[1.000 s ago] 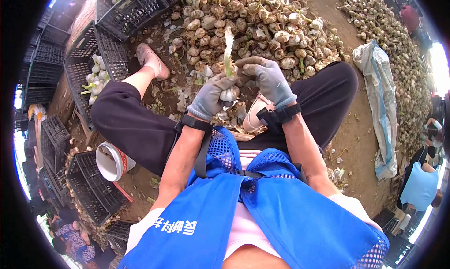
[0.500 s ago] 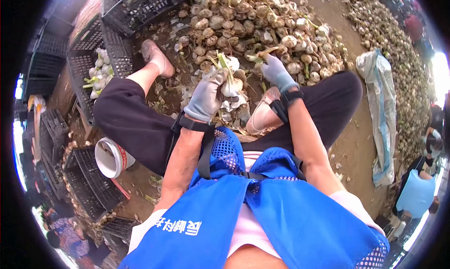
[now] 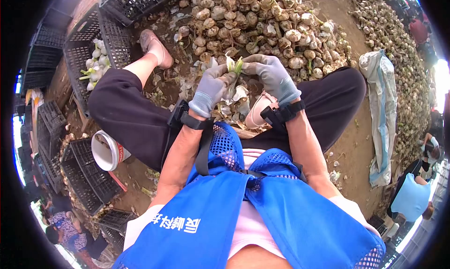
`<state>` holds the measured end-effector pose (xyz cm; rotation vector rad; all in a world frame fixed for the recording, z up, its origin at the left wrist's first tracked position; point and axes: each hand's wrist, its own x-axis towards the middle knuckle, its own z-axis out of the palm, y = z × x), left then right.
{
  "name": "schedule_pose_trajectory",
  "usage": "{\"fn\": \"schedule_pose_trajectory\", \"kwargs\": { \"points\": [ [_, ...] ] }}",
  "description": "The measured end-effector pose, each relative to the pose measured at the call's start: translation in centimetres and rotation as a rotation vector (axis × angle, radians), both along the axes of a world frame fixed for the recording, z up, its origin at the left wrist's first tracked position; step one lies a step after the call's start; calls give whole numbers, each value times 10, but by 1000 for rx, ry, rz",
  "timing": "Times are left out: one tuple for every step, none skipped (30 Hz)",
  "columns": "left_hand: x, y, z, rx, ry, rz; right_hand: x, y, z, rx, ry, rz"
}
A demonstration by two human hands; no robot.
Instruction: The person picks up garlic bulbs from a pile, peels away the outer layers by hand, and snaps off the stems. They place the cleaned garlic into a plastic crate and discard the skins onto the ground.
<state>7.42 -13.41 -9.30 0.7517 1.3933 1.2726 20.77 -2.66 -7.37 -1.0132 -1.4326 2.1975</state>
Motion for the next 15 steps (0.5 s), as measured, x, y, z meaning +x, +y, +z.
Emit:
{"fn": "schedule_pose_trajectory", "kwargs": {
  "points": [
    [0,0,-1,3,-72,7,4,1,4,-127,54,-5],
    [0,1,-2,6,-143,15,6,3,1,-132,54,-9],
    [0,2,-6,33,-192,14,8,5,-3,-168,80,3],
    [-1,2,-7,30,-192,11,10,8,-8,-202,105,15],
    [-1,1,-6,41,-174,-15,10,9,-12,-174,137,35],
    [-1,0,-6,52,-156,-41,11,10,-15,-176,137,32],
    [-1,1,-7,50,-157,-43,12,10,-17,-176,134,23],
    [-1,2,-9,44,-179,-40,11,9,-17,-176,131,14],
    [-1,3,-9,39,-200,-36,11,8,-15,-176,131,13],
    [-1,3,-9,40,-199,-36,11,7,-13,-176,98,4],
    [0,4,-8,65,-172,0,10,5,-9,-175,67,-5],
    [0,5,-6,90,-145,36,8,4,-7,-171,68,-3],
    [-1,5,-7,94,-145,36,7,3,-5,-100,19,20],
    [-3,6,-8,35,-58,-14,5,0,-1,-27,-31,41],
    [-4,6,-10,-24,30,-68,3,-6,11,-6,1,73]
  ]
}}
